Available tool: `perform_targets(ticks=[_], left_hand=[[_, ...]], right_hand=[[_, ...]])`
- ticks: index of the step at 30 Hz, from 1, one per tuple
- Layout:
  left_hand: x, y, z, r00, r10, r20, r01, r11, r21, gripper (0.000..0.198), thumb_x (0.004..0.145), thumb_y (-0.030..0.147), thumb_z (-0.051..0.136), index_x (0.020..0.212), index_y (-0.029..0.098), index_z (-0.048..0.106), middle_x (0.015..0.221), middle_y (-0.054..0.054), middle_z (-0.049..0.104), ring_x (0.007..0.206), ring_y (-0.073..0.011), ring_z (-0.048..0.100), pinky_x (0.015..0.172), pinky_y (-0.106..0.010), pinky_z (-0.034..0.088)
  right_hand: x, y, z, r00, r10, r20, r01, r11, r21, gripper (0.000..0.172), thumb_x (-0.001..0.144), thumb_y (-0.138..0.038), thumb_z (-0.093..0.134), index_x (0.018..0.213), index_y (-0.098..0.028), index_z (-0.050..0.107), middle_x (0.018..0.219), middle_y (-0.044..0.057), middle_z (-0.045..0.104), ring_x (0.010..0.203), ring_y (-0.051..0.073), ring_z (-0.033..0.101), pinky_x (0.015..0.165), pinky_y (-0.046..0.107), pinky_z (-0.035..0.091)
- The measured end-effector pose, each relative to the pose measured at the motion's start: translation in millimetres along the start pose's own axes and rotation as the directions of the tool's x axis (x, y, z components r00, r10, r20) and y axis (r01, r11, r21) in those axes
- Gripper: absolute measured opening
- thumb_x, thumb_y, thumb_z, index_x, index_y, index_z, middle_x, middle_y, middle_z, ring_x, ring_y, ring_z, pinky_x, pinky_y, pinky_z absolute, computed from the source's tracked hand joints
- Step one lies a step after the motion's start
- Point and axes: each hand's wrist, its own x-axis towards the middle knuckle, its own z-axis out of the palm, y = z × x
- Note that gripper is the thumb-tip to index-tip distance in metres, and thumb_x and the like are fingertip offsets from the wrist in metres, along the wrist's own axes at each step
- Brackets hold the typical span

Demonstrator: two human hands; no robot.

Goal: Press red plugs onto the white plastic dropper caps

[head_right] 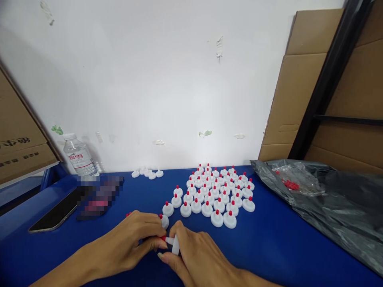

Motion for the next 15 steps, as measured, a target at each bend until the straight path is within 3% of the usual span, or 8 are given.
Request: perform_targets(ticks=[9,15], left_hand=[[-1,7,-3.0,0.992,-0.074,0.102,0.075,0.997,-0.006,0.024,0.099,0.016,0.053,0.075,0.020,0.053,0.072,0.004,0.060,0.066,-0.0112,0.055,0.065,-0.025,0.035],[-1,11,-6.1,0.988,-0.086,0.131,0.089,0.996,-0.022,0.027,0.098,0.017,0.051,0.071,0.020,0.053,0.071,0.003,0.066,0.065,-0.0125,0.061,0.063,-0.027,0.036]], right_hand=[[-2,-4,-2,0.999,-0.013,0.044,0.012,1.000,0.009,0.011,0.100,-0.025,0.059,0.108,-0.023,0.051,0.104,0.003,0.072,0.089,0.024,0.073,0.073,0.029,0.049],[-1,2,5,0.999,-0.032,0.026,0.034,0.997,-0.070,0.018,0.097,-0.025,0.065,0.108,-0.023,0.051,0.098,0.002,0.073,0.079,0.024,0.073,0.064,0.028,0.046]])
